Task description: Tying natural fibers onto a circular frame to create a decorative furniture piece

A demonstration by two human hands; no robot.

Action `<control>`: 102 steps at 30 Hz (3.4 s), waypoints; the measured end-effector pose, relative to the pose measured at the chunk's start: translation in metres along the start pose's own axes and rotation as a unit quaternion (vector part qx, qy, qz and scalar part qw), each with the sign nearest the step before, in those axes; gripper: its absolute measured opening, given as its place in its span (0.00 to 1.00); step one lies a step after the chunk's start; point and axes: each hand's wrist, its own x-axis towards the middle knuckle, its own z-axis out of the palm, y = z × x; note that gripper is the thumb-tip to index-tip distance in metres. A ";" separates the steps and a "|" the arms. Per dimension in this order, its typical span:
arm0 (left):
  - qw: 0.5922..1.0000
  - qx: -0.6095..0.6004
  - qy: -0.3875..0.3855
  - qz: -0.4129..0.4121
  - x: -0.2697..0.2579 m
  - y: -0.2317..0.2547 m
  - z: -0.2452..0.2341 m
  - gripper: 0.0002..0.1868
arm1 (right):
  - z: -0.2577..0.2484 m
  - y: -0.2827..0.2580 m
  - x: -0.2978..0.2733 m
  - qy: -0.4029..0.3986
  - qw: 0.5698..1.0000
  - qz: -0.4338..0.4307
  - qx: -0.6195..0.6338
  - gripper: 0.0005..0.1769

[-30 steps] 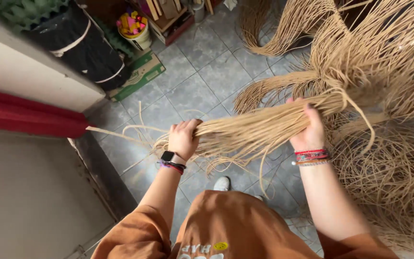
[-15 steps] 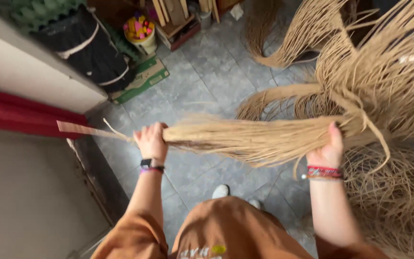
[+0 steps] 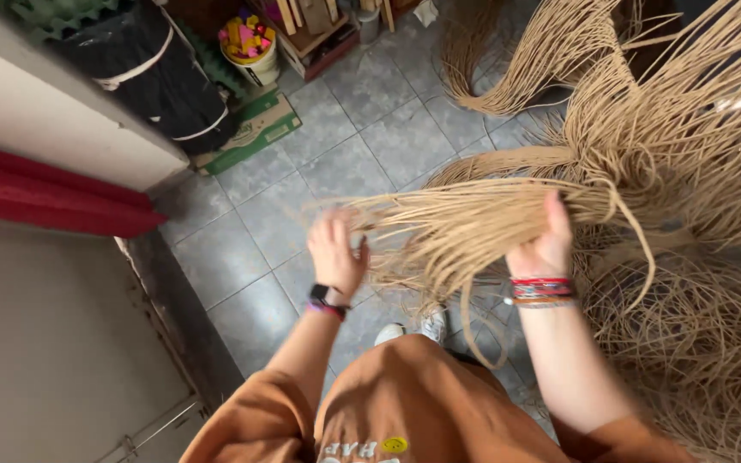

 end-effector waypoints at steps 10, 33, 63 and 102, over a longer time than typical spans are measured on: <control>0.863 -0.478 -0.151 -0.063 -0.044 0.118 0.045 0.60 | 0.056 0.033 -0.006 -0.031 0.999 0.038 -0.019 0.33; 0.992 -0.056 -0.109 -0.033 0.021 -0.083 -0.060 0.12 | 0.059 0.058 0.025 -0.021 0.993 0.115 -0.012 0.25; 0.328 -0.862 -0.065 -0.380 0.130 -0.024 0.082 0.15 | 0.137 0.089 0.018 -0.023 0.995 0.087 0.040 0.32; 0.986 -0.104 -0.066 0.108 0.118 -0.026 -0.015 0.12 | 0.069 0.089 0.076 -0.435 0.886 0.131 -0.092 0.15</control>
